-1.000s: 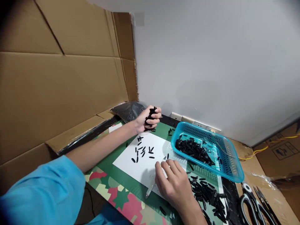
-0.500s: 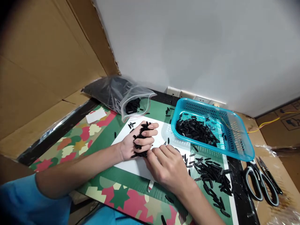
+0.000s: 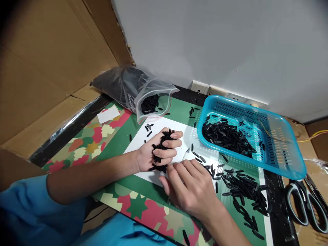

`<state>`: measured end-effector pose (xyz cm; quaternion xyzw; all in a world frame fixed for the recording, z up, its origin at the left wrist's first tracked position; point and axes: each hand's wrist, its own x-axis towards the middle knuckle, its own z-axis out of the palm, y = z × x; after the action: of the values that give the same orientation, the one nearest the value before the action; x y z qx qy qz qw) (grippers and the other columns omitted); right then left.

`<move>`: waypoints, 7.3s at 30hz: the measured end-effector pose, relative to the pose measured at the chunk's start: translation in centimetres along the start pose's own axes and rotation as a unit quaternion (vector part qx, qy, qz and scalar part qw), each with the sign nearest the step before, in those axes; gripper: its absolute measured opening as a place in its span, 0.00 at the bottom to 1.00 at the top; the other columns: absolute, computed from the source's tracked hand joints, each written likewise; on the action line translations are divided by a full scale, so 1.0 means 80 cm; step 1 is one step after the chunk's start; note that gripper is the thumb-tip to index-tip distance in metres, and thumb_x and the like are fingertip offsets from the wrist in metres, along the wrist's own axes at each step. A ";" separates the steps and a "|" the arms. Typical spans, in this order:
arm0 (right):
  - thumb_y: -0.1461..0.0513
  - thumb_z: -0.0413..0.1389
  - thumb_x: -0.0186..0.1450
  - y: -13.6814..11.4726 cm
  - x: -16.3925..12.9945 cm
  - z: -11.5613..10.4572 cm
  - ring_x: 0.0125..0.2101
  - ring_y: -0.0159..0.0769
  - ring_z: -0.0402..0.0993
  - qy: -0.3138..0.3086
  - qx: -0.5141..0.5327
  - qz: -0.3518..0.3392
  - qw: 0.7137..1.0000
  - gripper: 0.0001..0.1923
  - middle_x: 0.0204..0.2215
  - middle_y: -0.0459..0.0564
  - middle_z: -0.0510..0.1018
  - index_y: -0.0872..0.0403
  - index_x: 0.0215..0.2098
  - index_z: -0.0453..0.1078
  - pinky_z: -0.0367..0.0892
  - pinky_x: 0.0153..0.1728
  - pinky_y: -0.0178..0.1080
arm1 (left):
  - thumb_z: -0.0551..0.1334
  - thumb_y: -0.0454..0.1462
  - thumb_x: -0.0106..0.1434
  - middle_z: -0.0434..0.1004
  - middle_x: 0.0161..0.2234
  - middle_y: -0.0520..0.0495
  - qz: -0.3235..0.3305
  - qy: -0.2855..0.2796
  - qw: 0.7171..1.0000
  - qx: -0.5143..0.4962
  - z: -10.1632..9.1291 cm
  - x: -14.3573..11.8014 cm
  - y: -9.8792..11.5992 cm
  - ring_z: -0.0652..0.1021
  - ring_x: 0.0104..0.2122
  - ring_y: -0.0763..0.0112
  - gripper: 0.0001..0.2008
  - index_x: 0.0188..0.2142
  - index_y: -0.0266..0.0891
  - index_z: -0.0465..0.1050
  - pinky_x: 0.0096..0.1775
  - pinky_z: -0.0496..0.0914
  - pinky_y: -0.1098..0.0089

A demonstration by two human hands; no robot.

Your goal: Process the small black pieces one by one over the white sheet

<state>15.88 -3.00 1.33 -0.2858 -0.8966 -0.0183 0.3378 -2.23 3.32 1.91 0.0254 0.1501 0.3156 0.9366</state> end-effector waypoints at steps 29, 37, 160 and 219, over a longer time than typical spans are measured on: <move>0.71 0.57 0.72 0.039 -0.006 -0.026 0.26 0.34 0.77 0.108 0.097 0.120 0.982 0.06 0.29 0.50 0.82 0.55 0.43 0.73 0.69 0.28 0.35 | 0.56 0.54 0.76 0.59 0.19 0.58 -0.155 -0.064 0.947 0.272 0.011 0.000 -0.002 0.53 0.11 0.82 0.22 0.33 0.41 0.63 0.11 0.51 0.83; 0.71 0.57 0.72 0.044 -0.011 -0.024 0.27 0.34 0.76 0.097 0.092 0.119 0.984 0.06 0.30 0.52 0.82 0.57 0.43 0.74 0.67 0.29 0.36 | 0.55 0.53 0.77 0.59 0.19 0.59 -0.152 -0.070 0.947 0.273 0.008 0.001 -0.002 0.51 0.12 0.85 0.21 0.34 0.41 0.63 0.12 0.52 0.84; 0.56 0.57 0.77 0.034 0.001 -0.024 0.22 0.25 0.61 0.013 0.501 0.403 0.766 0.17 0.22 0.41 0.71 0.54 0.30 0.71 0.59 0.25 0.30 | 0.66 0.47 0.72 0.66 0.23 0.56 0.075 0.037 0.849 0.522 0.014 -0.001 -0.015 0.67 0.16 0.82 0.21 0.28 0.36 0.69 0.17 0.60 0.80; 0.53 0.61 0.75 0.035 -0.004 -0.016 0.21 0.29 0.64 0.068 0.547 0.432 0.714 0.14 0.22 0.44 0.75 0.54 0.36 0.76 0.61 0.21 0.33 | 0.68 0.51 0.70 0.64 0.20 0.57 0.052 0.018 0.918 0.393 0.020 -0.004 -0.023 0.62 0.15 0.83 0.24 0.28 0.39 0.63 0.14 0.55 0.82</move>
<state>18.26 -1.12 1.69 -0.4055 -0.5039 0.6037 0.4660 -0.93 1.74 3.24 0.3937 0.2770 0.2803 0.8305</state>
